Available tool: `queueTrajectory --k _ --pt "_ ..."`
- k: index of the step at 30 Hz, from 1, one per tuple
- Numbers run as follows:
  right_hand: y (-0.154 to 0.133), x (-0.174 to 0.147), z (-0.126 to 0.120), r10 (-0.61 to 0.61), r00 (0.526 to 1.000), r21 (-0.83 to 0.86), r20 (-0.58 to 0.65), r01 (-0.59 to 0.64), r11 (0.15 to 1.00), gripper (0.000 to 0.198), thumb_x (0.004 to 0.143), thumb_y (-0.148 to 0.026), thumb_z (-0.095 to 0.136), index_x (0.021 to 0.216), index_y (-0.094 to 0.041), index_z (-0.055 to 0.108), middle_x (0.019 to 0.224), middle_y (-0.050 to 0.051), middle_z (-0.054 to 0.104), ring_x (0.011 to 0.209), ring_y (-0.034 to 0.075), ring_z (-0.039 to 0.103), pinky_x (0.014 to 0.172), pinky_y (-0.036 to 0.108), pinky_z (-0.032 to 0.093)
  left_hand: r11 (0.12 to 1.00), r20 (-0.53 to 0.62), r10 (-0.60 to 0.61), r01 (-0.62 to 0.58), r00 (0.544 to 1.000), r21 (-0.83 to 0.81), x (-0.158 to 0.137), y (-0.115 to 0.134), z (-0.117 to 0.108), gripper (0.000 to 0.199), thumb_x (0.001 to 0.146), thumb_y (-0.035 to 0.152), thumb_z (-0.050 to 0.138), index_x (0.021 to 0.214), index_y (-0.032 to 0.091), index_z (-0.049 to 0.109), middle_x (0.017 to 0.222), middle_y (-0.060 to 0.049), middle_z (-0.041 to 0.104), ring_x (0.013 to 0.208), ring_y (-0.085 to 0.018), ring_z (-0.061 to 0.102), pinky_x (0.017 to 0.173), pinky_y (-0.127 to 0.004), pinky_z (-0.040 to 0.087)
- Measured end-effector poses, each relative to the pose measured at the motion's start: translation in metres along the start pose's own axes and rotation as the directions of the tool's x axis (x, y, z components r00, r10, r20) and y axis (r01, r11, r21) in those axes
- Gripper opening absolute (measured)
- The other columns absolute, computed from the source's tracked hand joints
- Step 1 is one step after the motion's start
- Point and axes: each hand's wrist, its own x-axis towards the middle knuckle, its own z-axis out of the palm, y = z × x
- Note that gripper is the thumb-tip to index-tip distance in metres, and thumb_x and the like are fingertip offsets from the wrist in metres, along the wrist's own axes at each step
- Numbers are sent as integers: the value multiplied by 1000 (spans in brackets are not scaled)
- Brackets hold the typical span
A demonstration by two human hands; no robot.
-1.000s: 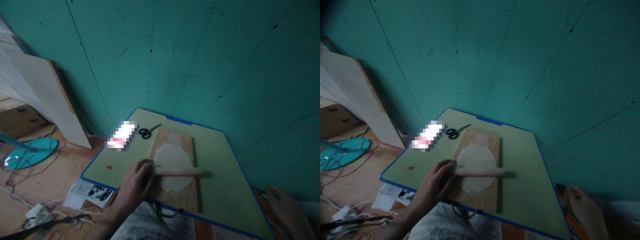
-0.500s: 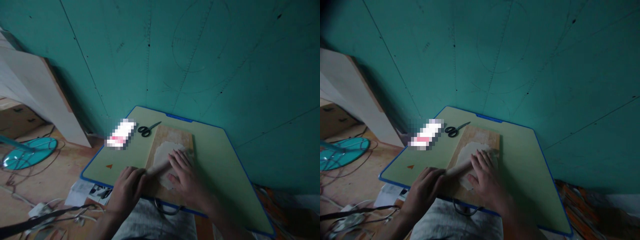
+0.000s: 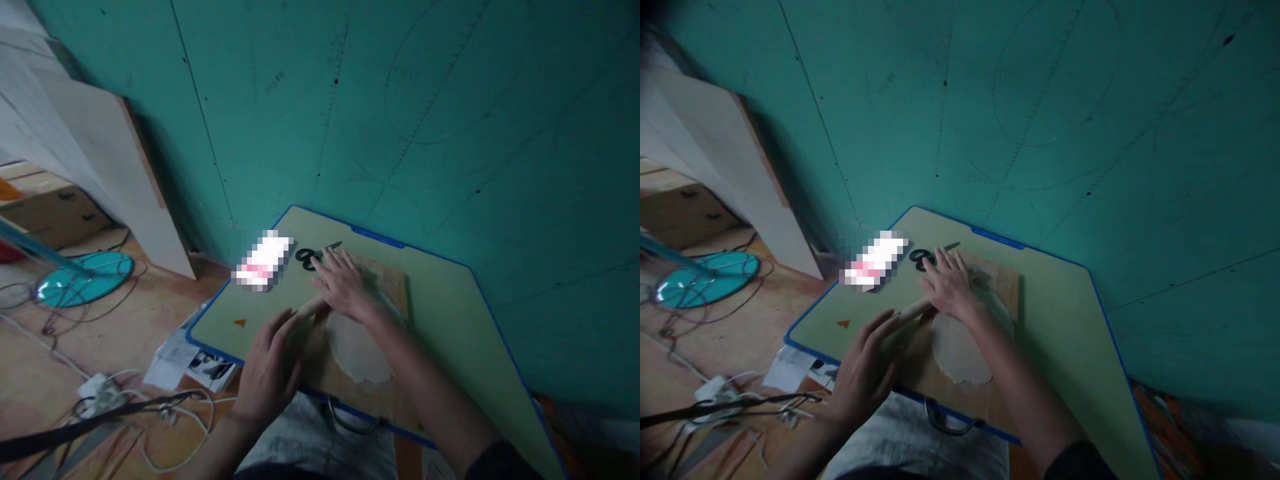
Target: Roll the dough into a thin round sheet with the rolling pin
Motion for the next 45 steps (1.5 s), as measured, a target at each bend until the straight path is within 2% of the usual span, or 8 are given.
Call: queueTrajectory --k 8,15,18,21,28,35,39,45 --pt "21 -120 3 -27 991 55 -131 35 998 49 100 -41 43 141 -17 54 153 16 46 145 31 35 117 58 30 990 -61 76 -83 995 -115 -6 -3 -3 39 93 16 48 131 19 47 119 -13 62 106 -22 64 85 -33 54" --pt "21 -198 11 139 959 106 -247 -115 988 51 97 -30 49 147 -22 44 154 13 44 147 30 34 115 59 36 985 31 126 -122 991 -123 0 -1 -8 28 96 26 43 122 20 52 105 -9 65 91 -21 64 76 -32 53" --pt "12 -207 11 192 947 129 -258 -163 978 53 95 -27 50 148 -23 45 158 14 38 148 32 31 113 59 40 983 76 160 -151 984 -108 3 0 -9 24 96 26 44 116 20 55 103 -9 65 90 -21 63 76 -33 50" --pt "-5 -203 6 149 961 150 -234 -116 982 54 94 -24 51 147 -25 46 162 13 31 148 31 31 112 55 42 982 111 183 -176 977 -71 6 1 -8 19 96 23 43 106 20 59 101 -7 66 89 -21 62 76 -34 47" --pt "-41 -180 -7 20 990 176 -137 4 984 47 89 -21 58 136 -22 57 154 13 44 147 32 31 115 56 38 981 93 189 -192 978 29 7 3 -4 17 97 18 44 101 19 61 100 -7 69 89 -20 62 77 -34 45" --pt "-27 -202 -1 82 984 238 -159 -42 970 50 77 -7 56 125 -21 57 157 12 39 149 29 27 117 54 36 976 83 202 -208 976 68 3 0 -1 17 96 16 46 103 19 61 100 -8 70 89 -20 64 76 -34 46" --pt "-18 -222 9 149 975 257 -164 -104 961 57 75 -17 69 129 -20 53 160 14 32 149 32 27 116 53 37 974 80 209 -215 975 66 2 -1 0 17 96 17 47 104 19 62 101 -8 71 90 -21 64 77 -34 47" --pt "-29 -228 16 193 974 256 -121 -157 954 87 74 -48 78 149 -24 40 165 16 21 147 38 31 109 53 45 971 61 215 -220 975 93 1 -4 3 16 95 18 47 103 19 62 100 -8 71 88 -22 65 75 -35 46"
